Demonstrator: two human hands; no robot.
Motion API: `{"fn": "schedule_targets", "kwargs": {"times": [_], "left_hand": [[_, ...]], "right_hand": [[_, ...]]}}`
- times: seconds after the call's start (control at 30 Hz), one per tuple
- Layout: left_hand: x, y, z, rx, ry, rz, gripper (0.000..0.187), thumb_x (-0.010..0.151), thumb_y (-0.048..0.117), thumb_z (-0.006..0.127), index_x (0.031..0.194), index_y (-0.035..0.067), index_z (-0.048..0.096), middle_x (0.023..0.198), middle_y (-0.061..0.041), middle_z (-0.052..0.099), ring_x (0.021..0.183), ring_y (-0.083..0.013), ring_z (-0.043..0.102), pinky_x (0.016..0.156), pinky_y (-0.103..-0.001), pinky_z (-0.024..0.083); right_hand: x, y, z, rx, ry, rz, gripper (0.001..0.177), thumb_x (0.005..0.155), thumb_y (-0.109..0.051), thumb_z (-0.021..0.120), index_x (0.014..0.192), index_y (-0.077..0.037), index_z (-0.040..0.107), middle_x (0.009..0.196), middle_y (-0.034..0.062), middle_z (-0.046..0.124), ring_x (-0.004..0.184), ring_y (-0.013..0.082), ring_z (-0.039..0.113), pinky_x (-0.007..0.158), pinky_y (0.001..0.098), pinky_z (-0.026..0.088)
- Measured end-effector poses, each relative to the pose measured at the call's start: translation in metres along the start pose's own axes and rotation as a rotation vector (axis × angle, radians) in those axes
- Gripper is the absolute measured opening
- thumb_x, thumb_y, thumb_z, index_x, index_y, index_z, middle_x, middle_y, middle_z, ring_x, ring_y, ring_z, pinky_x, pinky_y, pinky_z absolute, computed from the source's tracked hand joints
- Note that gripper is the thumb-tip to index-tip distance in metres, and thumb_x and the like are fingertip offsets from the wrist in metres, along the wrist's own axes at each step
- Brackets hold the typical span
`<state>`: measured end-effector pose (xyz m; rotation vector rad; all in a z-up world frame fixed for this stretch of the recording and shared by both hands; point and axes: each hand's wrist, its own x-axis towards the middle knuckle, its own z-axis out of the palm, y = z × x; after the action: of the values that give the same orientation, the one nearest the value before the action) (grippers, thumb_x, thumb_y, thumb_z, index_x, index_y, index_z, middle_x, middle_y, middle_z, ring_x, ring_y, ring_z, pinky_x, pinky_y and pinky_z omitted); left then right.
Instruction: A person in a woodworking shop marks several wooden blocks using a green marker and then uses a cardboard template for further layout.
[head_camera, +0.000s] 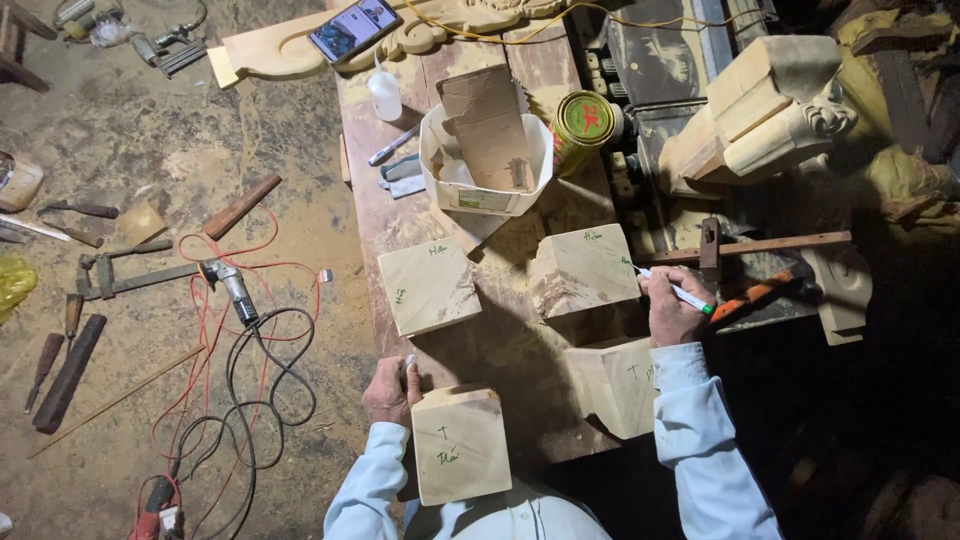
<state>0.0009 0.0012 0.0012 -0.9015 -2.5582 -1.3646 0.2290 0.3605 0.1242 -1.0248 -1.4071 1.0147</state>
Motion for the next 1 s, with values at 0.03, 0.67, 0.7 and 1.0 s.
{"fn": "schedule_targets", "kwargs": {"times": [0.03,0.67,0.7,1.0], "left_hand": [[0.000,0.000,0.000,-0.001,0.001,-0.001,0.007,0.094,0.032,0.070,0.094,0.025,0.068,0.077,-0.004,0.065,0.069,-0.0308,0.069,0.060,-0.039,0.056],[0.001,0.003,-0.002,-0.025,0.008,-0.009,0.006,0.093,0.030,0.070,0.095,0.025,0.068,0.076,-0.004,0.064,0.067,-0.0308,0.069,0.060,-0.038,0.055],[0.001,0.002,-0.001,-0.025,0.008,-0.009,0.006,0.093,0.030,0.070,0.095,0.025,0.068,0.076,-0.004,0.064,0.067,-0.0308,0.069,0.060,-0.038,0.055],[0.002,0.002,-0.001,-0.045,0.016,0.005,0.005,0.094,0.029,0.070,0.094,0.024,0.068,0.077,-0.004,0.065,0.068,-0.0307,0.069,0.060,-0.039,0.056]], "right_hand": [[0.001,0.003,-0.002,0.011,-0.008,0.005,0.007,0.090,0.004,0.070,0.095,0.005,0.074,0.072,0.0191,0.067,0.071,0.0185,0.070,0.070,0.0330,0.063],[0.001,0.006,-0.002,0.036,-0.017,-0.024,0.005,0.092,0.003,0.070,0.094,0.005,0.073,0.071,0.0185,0.066,0.070,0.0189,0.069,0.069,0.0335,0.063],[0.001,0.005,-0.001,0.036,-0.017,-0.024,0.005,0.092,0.003,0.070,0.094,0.005,0.073,0.071,0.0185,0.066,0.070,0.0189,0.069,0.069,0.0335,0.063],[-0.001,-0.009,-0.001,-0.080,-0.060,-0.044,0.004,0.088,0.002,0.070,0.085,0.000,0.073,0.067,0.0156,0.066,0.066,0.0165,0.066,0.066,0.0320,0.060]]}}
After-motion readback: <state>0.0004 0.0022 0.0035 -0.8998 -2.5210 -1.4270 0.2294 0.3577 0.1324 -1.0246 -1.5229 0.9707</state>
